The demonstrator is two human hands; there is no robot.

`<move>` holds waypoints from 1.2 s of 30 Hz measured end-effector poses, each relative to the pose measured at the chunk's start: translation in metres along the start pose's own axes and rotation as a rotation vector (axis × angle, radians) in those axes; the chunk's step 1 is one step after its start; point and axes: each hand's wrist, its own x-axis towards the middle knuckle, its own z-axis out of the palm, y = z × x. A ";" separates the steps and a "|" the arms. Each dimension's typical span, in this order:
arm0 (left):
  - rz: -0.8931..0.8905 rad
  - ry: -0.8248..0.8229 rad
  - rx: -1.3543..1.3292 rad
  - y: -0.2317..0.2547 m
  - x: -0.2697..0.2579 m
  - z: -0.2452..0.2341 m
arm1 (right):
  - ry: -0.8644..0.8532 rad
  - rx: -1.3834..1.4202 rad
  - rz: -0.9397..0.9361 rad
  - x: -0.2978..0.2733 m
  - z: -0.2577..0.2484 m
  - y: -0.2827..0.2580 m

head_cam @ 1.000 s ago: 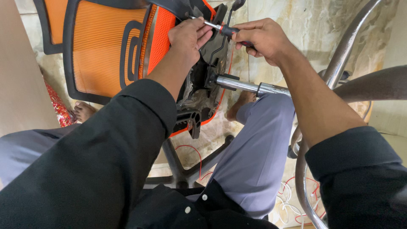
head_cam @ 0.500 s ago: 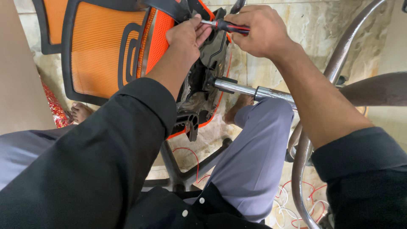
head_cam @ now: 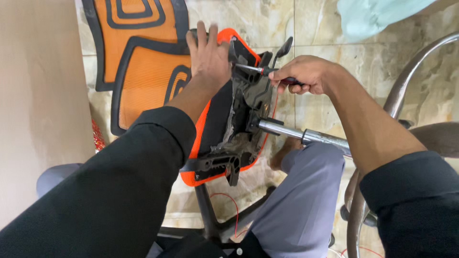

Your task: The person sits on the floor and uses a screwdriver to tighten screws on the underside of an orange and black office chair. They repeatedly adjust the chair and apply torque to fasteners near the seat base.

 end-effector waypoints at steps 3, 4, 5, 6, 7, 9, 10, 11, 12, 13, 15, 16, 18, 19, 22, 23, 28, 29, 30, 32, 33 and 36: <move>0.032 -0.063 -0.026 -0.010 -0.001 0.012 | 0.037 -0.133 -0.015 0.006 -0.004 -0.009; 0.056 -0.057 -0.036 -0.014 -0.002 0.017 | 0.068 -0.200 -0.039 0.008 -0.005 -0.011; 0.053 -0.066 -0.011 -0.019 0.000 0.022 | 0.095 -0.269 -0.058 0.011 -0.003 -0.013; 0.050 -0.075 0.014 -0.022 0.002 0.027 | 0.107 -0.300 -0.084 0.014 0.001 -0.013; 0.047 -0.087 0.032 -0.024 0.002 0.032 | 0.119 -0.332 -0.105 0.016 0.005 -0.011; -0.007 -0.140 0.050 -0.026 0.005 0.035 | 0.181 -0.543 -0.217 0.019 0.012 -0.005; -0.029 -0.167 0.061 -0.025 0.008 0.034 | 0.230 -0.721 -0.309 0.021 0.015 -0.002; -0.032 -0.182 0.098 -0.025 0.007 0.034 | 0.276 -0.894 -0.408 0.023 0.019 -0.001; -0.036 -0.196 0.134 -0.024 0.006 0.033 | 0.313 -0.942 -0.446 0.025 0.022 -0.001; -0.047 -0.206 0.167 -0.021 0.007 0.031 | 0.349 -0.998 -0.488 0.027 0.021 -0.005; -0.058 -0.204 0.143 -0.015 0.007 0.028 | 0.342 -0.991 -0.472 0.027 0.016 -0.014; -0.069 -0.203 0.130 -0.014 0.006 0.025 | 0.299 -0.930 -0.413 0.025 0.011 -0.019; -0.034 -0.217 0.131 -0.015 0.005 0.021 | 0.199 -0.576 -0.292 0.022 0.007 -0.024; -0.007 -0.229 0.125 -0.015 0.005 0.020 | 0.146 -0.282 -0.214 0.016 0.003 -0.020; 0.011 -0.271 0.161 -0.016 0.009 0.018 | 0.039 0.000 -0.065 0.010 0.000 -0.012; 0.013 -0.254 0.163 -0.018 0.008 0.018 | 0.008 0.002 -0.029 0.012 0.004 -0.008; 0.010 -0.226 0.170 -0.028 0.006 0.023 | 0.102 -0.365 -0.202 0.026 0.011 -0.007; -0.007 -0.237 0.179 -0.030 0.006 0.024 | 0.133 -0.449 -0.250 0.028 0.015 -0.009; -0.024 -0.248 0.188 -0.031 0.007 0.025 | 0.188 -0.594 -0.361 0.028 0.021 -0.009; -0.040 -0.252 0.202 -0.036 0.010 0.023 | 0.300 -0.881 -0.589 0.026 0.034 -0.011; -0.041 -0.254 0.205 -0.039 0.008 0.023 | 0.316 -0.910 -0.561 0.024 0.040 -0.012; -0.040 -0.240 0.194 -0.044 0.004 0.023 | 0.334 -0.987 -0.480 0.023 0.048 -0.020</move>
